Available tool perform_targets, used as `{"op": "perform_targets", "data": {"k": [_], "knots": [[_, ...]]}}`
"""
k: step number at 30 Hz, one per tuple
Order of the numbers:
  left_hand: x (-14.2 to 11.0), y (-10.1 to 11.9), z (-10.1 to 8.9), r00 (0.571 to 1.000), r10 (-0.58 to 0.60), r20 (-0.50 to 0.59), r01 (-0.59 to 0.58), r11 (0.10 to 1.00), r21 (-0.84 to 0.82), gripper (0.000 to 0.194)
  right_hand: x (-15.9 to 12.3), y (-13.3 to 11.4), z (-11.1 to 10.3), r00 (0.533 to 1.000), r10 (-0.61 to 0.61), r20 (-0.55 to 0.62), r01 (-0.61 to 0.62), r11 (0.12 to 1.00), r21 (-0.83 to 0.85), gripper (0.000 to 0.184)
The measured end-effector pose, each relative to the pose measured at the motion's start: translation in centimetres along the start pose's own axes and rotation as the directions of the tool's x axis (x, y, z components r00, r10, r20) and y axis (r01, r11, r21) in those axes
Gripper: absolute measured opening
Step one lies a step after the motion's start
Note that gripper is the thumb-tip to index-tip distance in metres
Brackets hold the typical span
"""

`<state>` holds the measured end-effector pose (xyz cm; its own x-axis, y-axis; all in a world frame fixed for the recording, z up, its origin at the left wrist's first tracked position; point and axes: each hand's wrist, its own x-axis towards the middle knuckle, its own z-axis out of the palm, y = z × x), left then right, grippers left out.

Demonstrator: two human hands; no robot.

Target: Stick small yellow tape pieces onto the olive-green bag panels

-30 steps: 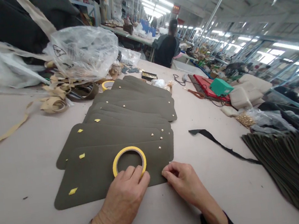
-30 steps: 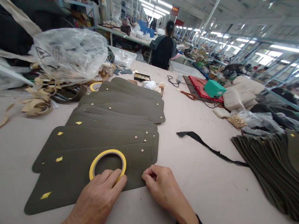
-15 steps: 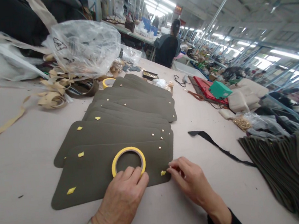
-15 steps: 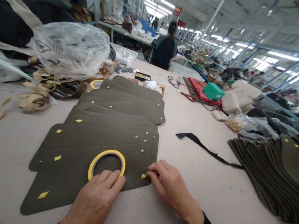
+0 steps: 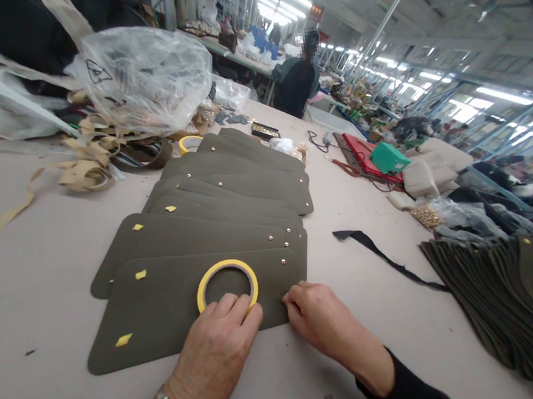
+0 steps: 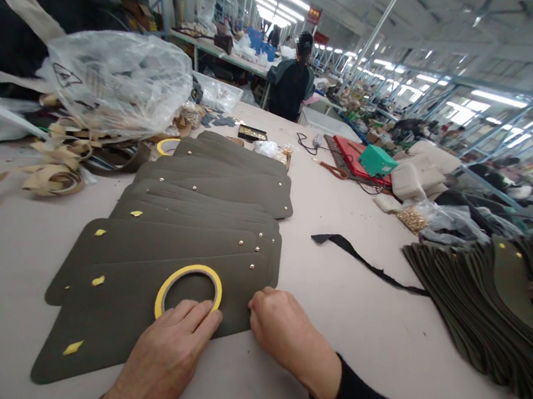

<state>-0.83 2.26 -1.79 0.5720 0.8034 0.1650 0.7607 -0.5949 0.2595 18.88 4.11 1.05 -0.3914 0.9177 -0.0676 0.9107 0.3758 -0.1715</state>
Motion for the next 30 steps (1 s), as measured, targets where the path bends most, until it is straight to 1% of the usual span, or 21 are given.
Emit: {"op": "perform_targets", "data": {"k": [2, 3, 5, 7, 8, 9, 10, 11, 13, 15, 16, 17, 19, 21, 23, 25, 28, 30], "knots": [[0.0, -0.2, 0.0, 0.997, 0.018, -0.069, -0.019, 1.000, -0.011, 0.020, 0.6, -0.2, -0.4, 0.990, 0.135, 0.032, -0.137, 0.986, 0.090, 0.023], [0.1, -0.3, -0.1, 0.992, 0.034, -0.122, -0.037, 0.999, -0.023, 0.022, 0.7, -0.3, -0.5, 0.981, 0.188, 0.042, -0.191, 0.974, 0.120, 0.024], [0.1, -0.5, -0.5, 0.964, 0.071, -0.255, -0.091, 0.994, -0.066, 0.026, 0.7, -0.5, -0.7, 0.967, 0.250, 0.043, -0.253, 0.952, 0.172, 0.024], [0.1, -0.6, -1.2, 0.920, 0.106, -0.377, -0.171, 0.975, -0.144, 0.027, 0.2, -0.8, -0.7, 0.970, 0.237, 0.053, -0.243, 0.947, 0.211, 0.025], [0.0, -0.6, -1.6, 0.904, 0.116, -0.411, -0.208, 0.960, -0.187, 0.027, -0.2, -1.0, -0.8, 0.976, 0.207, 0.073, -0.218, 0.948, 0.230, 0.026], [-0.1, -0.6, -2.0, 0.898, 0.117, -0.424, -0.229, 0.947, -0.223, 0.028, -0.7, -1.2, -0.8, 0.982, 0.167, 0.088, -0.184, 0.951, 0.249, 0.027], [-0.2, -0.5, -2.3, 0.901, 0.109, -0.420, -0.231, 0.940, -0.252, 0.031, -1.2, -1.3, -0.8, 0.988, 0.130, 0.081, -0.148, 0.951, 0.272, 0.026], [-0.3, -0.4, -2.5, 0.910, 0.084, -0.406, -0.209, 0.939, -0.274, 0.036, -1.7, -1.5, -0.9, 0.993, 0.108, 0.040, -0.115, 0.946, 0.302, 0.024], [-0.6, -0.2, -2.7, 0.925, 0.011, -0.380, -0.134, 0.946, -0.297, 0.042, -2.5, -1.9, -1.1, 0.987, 0.098, -0.129, -0.039, 0.917, 0.398, 0.018], [-0.9, 0.1, -2.5, 0.926, -0.046, -0.375, -0.080, 0.946, -0.313, 0.043, -2.9, -2.2, -1.3, 0.943, 0.074, -0.324, 0.096, 0.873, 0.479, 0.019], [-1.1, 0.2, -2.4, 0.926, -0.057, -0.373, -0.069, 0.946, -0.317, 0.042, -3.0, -2.4, -1.4, 0.917, 0.036, -0.398, 0.179, 0.854, 0.488, 0.021], [-1.2, 0.4, -2.3, 0.927, -0.058, -0.372, -0.067, 0.947, -0.315, 0.040, -3.0, -2.6, -1.4, 0.894, -0.022, -0.448, 0.259, 0.840, 0.477, 0.021], [-1.4, 0.7, -2.2, 0.929, -0.046, -0.368, -0.074, 0.950, -0.305, 0.037, -3.0, -3.0, -1.3, 0.859, -0.132, -0.494, 0.369, 0.829, 0.420, 0.020], [-1.4, 1.0, -2.3, 0.927, -0.034, -0.373, -0.082, 0.953, -0.292, 0.034, -2.8, -3.4, -1.0, 0.841, -0.189, -0.507, 0.409, 0.836, 0.367, 0.019], [-1.4, 1.3, -2.4, 0.921, -0.018, -0.388, -0.098, 0.956, -0.276, 0.030, -2.8, -3.6, -0.6, 0.823, -0.216, -0.525, 0.425, 0.848, 0.317, 0.018], [-1.4, 1.5, -2.5, 0.923, 0.006, -0.384, -0.121, 0.954, -0.275, 0.025, -2.8, -3.7, -0.1, 0.791, -0.231, -0.566, 0.438, 0.860, 0.262, 0.016], [-1.5, 1.8, -2.6, 0.940, 0.045, -0.337, -0.155, 0.939, -0.306, 0.020, -3.0, -3.5, 0.6, 0.741, -0.229, -0.631, 0.437, 0.878, 0.194, 0.015], [-1.4, 1.8, -2.5, 0.949, 0.058, -0.310, -0.155, 0.941, -0.299, 0.021, -3.0, -3.4, 1.0, 0.727, -0.214, -0.653, 0.421, 0.890, 0.178, 0.015]]}}
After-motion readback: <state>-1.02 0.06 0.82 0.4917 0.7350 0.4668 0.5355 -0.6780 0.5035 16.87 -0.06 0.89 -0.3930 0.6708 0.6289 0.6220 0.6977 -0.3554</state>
